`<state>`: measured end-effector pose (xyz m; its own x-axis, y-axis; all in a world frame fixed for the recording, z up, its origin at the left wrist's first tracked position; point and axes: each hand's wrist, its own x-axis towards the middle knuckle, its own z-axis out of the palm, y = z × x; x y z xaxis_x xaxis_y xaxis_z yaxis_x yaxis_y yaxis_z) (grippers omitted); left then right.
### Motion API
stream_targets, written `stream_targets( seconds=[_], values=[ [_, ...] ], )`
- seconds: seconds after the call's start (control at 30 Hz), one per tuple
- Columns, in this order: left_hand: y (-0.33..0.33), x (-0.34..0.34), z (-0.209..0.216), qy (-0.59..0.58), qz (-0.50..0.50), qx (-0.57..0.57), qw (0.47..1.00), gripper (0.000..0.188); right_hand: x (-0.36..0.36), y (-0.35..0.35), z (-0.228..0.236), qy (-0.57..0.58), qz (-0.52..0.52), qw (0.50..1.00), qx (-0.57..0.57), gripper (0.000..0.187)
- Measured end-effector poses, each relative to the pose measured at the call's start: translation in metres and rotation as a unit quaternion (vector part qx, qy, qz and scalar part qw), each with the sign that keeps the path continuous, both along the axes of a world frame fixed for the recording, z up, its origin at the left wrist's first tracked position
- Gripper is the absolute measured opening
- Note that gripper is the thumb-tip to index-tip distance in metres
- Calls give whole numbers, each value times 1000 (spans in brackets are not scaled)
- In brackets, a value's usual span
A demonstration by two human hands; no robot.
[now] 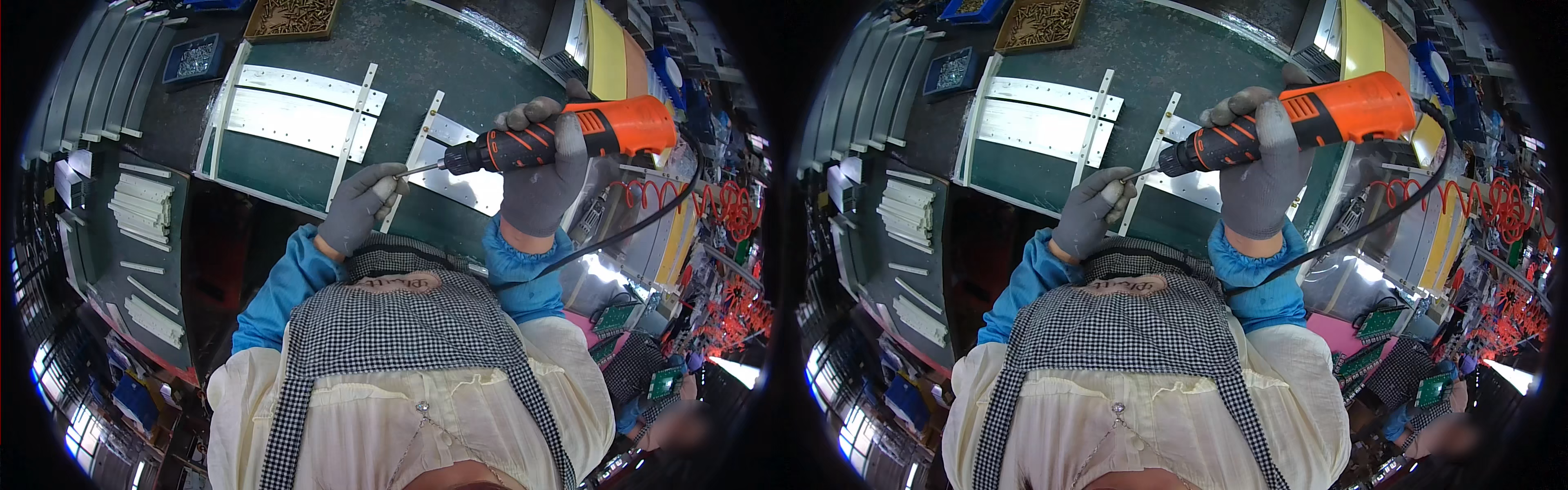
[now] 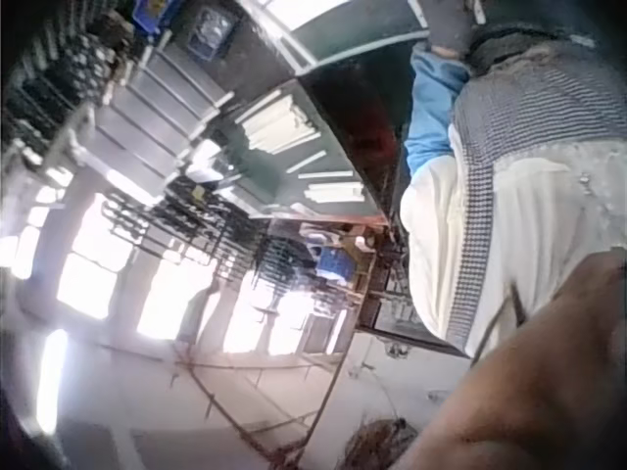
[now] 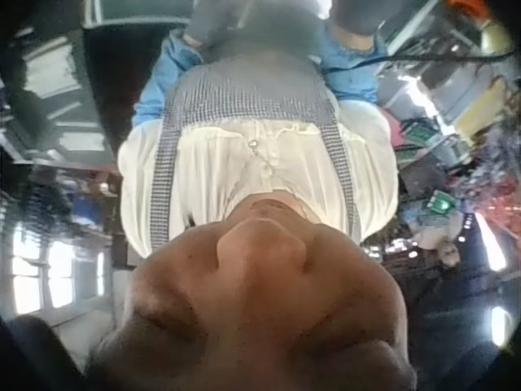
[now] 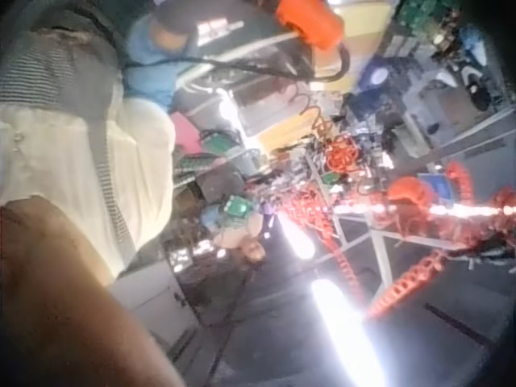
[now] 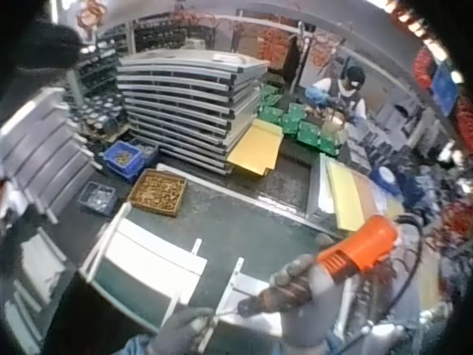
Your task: The person assembles metal frame components by joining metal strips and metal plates with screws. The screws are driven into place using an electric screwdriver.
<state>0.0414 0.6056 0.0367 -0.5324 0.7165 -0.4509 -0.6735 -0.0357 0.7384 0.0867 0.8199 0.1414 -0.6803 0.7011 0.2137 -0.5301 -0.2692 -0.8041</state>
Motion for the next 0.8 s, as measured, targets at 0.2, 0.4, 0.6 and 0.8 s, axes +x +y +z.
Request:
stream_targets(
  seconds=[0.2, 0.4, 0.6, 0.8],
  values=[
    [1, 4, -3, 270, -31, -55, 961, 32, -2, 12, -5, -74, -24, 994, -72, 47],
    [-7, 8, -39, 271, -24, -198, 942, 32, -6, 15, -7, -22, -114, 993, 15, 47],
    [11, 19, -42, 291, -117, -301, 901, 39, -10, 5, -12, -55, -124, 984, 112, 59],
    [6, 15, -48, 295, -132, -244, 914, 35, -15, 0, -15, -25, -89, 989, 115, 60]
  ],
)
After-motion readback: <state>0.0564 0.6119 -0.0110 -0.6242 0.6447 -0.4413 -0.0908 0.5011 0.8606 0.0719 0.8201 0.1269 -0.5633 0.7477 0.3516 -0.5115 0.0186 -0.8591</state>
